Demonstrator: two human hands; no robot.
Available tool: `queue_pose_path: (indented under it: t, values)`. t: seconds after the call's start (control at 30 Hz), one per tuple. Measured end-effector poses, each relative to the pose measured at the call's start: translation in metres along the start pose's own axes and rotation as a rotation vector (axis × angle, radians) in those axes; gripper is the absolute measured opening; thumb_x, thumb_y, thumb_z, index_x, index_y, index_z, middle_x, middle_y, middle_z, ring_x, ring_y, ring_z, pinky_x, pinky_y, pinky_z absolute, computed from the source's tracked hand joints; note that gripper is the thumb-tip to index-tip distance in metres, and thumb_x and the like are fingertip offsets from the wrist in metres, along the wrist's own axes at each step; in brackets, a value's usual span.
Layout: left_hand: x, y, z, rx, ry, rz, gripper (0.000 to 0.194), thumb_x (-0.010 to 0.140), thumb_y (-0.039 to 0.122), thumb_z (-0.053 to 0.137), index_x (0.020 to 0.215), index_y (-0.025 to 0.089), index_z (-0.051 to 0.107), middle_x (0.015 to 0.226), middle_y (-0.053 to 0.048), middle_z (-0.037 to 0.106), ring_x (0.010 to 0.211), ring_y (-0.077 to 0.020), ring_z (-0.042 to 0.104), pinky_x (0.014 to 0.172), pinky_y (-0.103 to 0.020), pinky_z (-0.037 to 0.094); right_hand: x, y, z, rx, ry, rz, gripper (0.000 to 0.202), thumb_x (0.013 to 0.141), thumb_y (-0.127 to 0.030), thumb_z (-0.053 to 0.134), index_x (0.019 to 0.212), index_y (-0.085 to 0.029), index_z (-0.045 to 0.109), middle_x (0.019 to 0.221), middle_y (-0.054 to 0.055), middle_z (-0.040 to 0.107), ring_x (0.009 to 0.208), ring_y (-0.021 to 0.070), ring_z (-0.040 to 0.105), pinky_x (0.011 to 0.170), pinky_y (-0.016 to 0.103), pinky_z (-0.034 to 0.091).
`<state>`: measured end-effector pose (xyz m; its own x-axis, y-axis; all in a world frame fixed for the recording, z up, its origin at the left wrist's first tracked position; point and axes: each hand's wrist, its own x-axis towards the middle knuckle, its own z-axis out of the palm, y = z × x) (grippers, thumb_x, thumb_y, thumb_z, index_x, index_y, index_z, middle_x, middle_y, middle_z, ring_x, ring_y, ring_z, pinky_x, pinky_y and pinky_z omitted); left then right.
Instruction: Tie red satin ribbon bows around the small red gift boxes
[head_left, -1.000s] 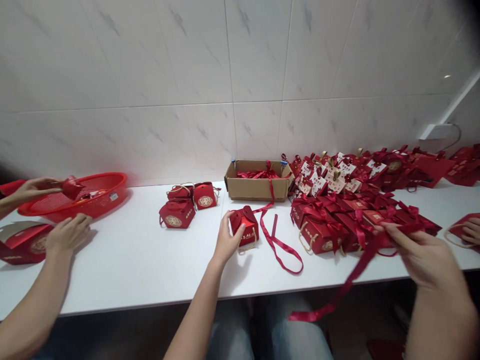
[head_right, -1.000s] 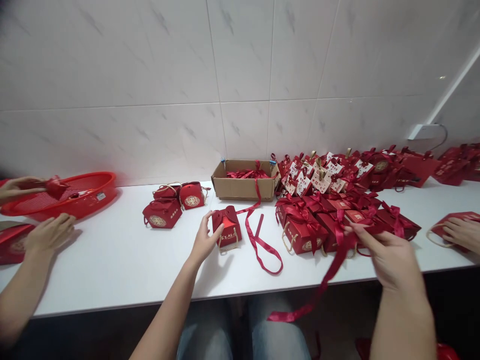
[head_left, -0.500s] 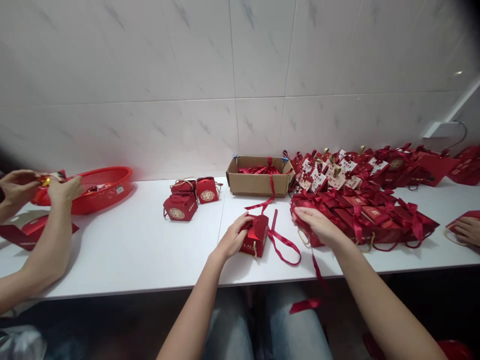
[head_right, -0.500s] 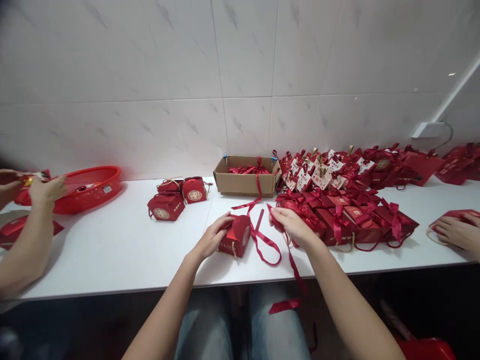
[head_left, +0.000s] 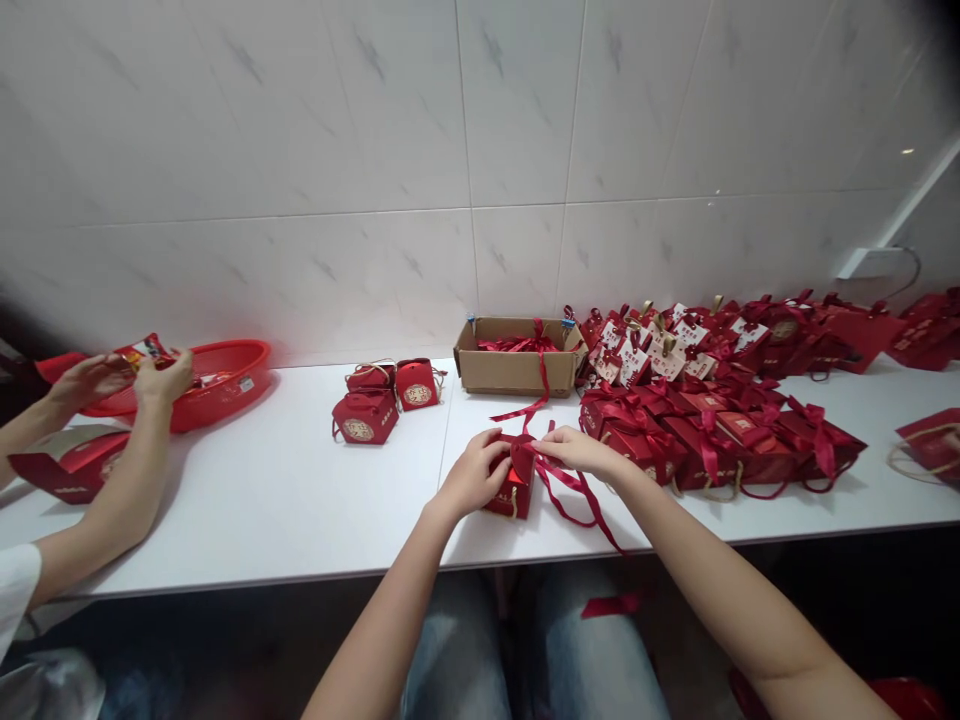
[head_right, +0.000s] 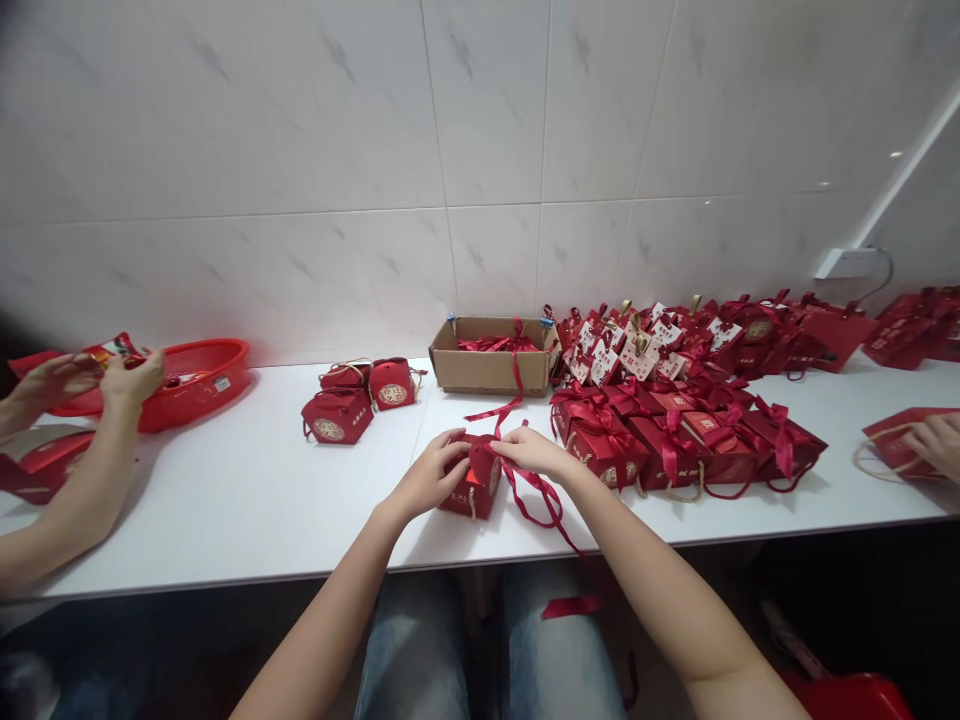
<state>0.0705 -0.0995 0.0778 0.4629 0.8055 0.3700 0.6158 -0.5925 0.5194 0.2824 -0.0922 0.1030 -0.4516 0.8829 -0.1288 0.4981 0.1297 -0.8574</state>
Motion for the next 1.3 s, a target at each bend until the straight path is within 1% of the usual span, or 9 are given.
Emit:
queue_pose_path:
  t: [0.33, 0.6, 0.67, 0.77, 0.83, 0.87, 1.0, 1.13, 1.3]
  values:
    - [0.007, 0.001, 0.005, 0.067, -0.004, -0.026, 0.031, 0.088, 0.027, 0.04, 0.107, 0.018, 0.063, 0.119, -0.012, 0.057, 0.113, -0.0242, 0.052, 0.098, -0.04, 0.042, 0.021, 0.0, 0.005, -0.097, -0.022, -0.006, 0.044, 0.075, -0.055, 0.047, 0.055, -0.018, 0.035, 0.049, -0.006, 0.029, 0.045, 0.0056, 0.022, 0.045, 0.022, 0.018]
    - [0.02, 0.01, -0.004, 0.019, 0.067, -0.093, 0.018, 0.081, 0.023, 0.048, 0.075, 0.018, 0.064, 0.103, -0.01, 0.06, 0.1, -0.0234, 0.058, 0.087, -0.036, 0.046, 0.025, 0.0, 0.012, -0.153, -0.008, 0.005, 0.046, 0.077, -0.056, 0.044, 0.052, -0.017, 0.04, 0.043, -0.005, 0.032, 0.041, 0.0063, 0.025, 0.045, 0.022, 0.02]
    - [0.024, 0.012, -0.009, 0.021, 0.073, -0.102, 0.016, 0.08, 0.022, 0.047, 0.074, 0.017, 0.061, 0.098, -0.01, 0.061, 0.092, -0.022, 0.059, 0.082, -0.035, 0.047, 0.025, 0.001, 0.011, -0.188, 0.057, 0.012, 0.048, 0.08, -0.055, 0.042, 0.051, -0.017, 0.041, 0.044, -0.003, 0.037, 0.043, 0.0074, 0.03, 0.047, 0.023, 0.024]
    - [0.031, 0.016, -0.022, 0.0, 0.078, -0.142, 0.014, 0.08, 0.023, 0.046, 0.078, 0.018, 0.059, 0.087, -0.007, 0.063, 0.081, -0.0198, 0.06, 0.073, -0.032, 0.047, 0.023, -0.003, 0.007, -0.256, 0.304, 0.021, 0.052, 0.085, -0.054, 0.036, 0.053, -0.015, 0.049, 0.052, 0.002, 0.05, 0.051, 0.0122, 0.044, 0.057, 0.026, 0.033]
    - [0.037, 0.02, -0.034, -0.026, 0.071, -0.154, 0.014, 0.081, 0.025, 0.045, 0.078, 0.018, 0.057, 0.081, -0.005, 0.063, 0.077, -0.019, 0.059, 0.069, -0.031, 0.046, 0.021, -0.008, 0.006, -0.188, 0.404, -0.063, 0.051, 0.086, -0.055, 0.037, 0.063, -0.014, 0.057, 0.065, 0.006, 0.059, 0.065, 0.0164, 0.053, 0.066, 0.027, 0.037]
    - [0.039, 0.024, -0.041, -0.038, 0.071, -0.147, 0.014, 0.081, 0.026, 0.046, 0.077, 0.018, 0.056, 0.079, -0.005, 0.063, 0.075, -0.0186, 0.059, 0.067, -0.03, 0.045, 0.02, -0.012, 0.006, -0.099, 0.393, -0.134, 0.048, 0.085, -0.056, 0.04, 0.072, -0.014, 0.061, 0.074, 0.007, 0.062, 0.074, 0.0176, 0.056, 0.071, 0.028, 0.039]
    - [0.044, 0.044, -0.068, -0.121, 0.129, -0.088, 0.016, 0.082, 0.03, 0.046, 0.077, 0.018, 0.053, 0.074, -0.002, 0.061, 0.071, -0.0157, 0.056, 0.064, -0.027, 0.043, 0.018, -0.03, 0.011, 0.317, 0.183, -0.293, 0.049, 0.083, -0.059, 0.045, 0.099, -0.016, 0.062, 0.091, 0.007, 0.064, 0.09, 0.0165, 0.057, 0.085, 0.029, 0.04]
    - [0.038, 0.056, -0.084, -0.238, 0.227, -0.047, 0.019, 0.082, 0.035, 0.049, 0.08, 0.017, 0.054, 0.078, -0.003, 0.061, 0.074, -0.0157, 0.058, 0.066, -0.026, 0.045, 0.015, -0.052, 0.006, 0.419, 0.201, -0.343, 0.043, 0.076, -0.054, 0.059, 0.086, -0.013, 0.065, 0.08, 0.005, 0.064, 0.078, 0.0144, 0.058, 0.079, 0.028, 0.042]
    - [0.019, 0.039, -0.079, -0.231, 0.298, -0.169, 0.024, 0.083, 0.04, 0.047, 0.085, 0.017, 0.055, 0.082, -0.005, 0.063, 0.074, -0.0166, 0.06, 0.065, -0.027, 0.046, 0.001, -0.077, -0.018, 0.479, 0.276, -0.426, 0.033, 0.072, -0.047, 0.067, 0.078, -0.014, 0.064, 0.074, 0.002, 0.064, 0.071, 0.0115, 0.056, 0.074, 0.026, 0.043]
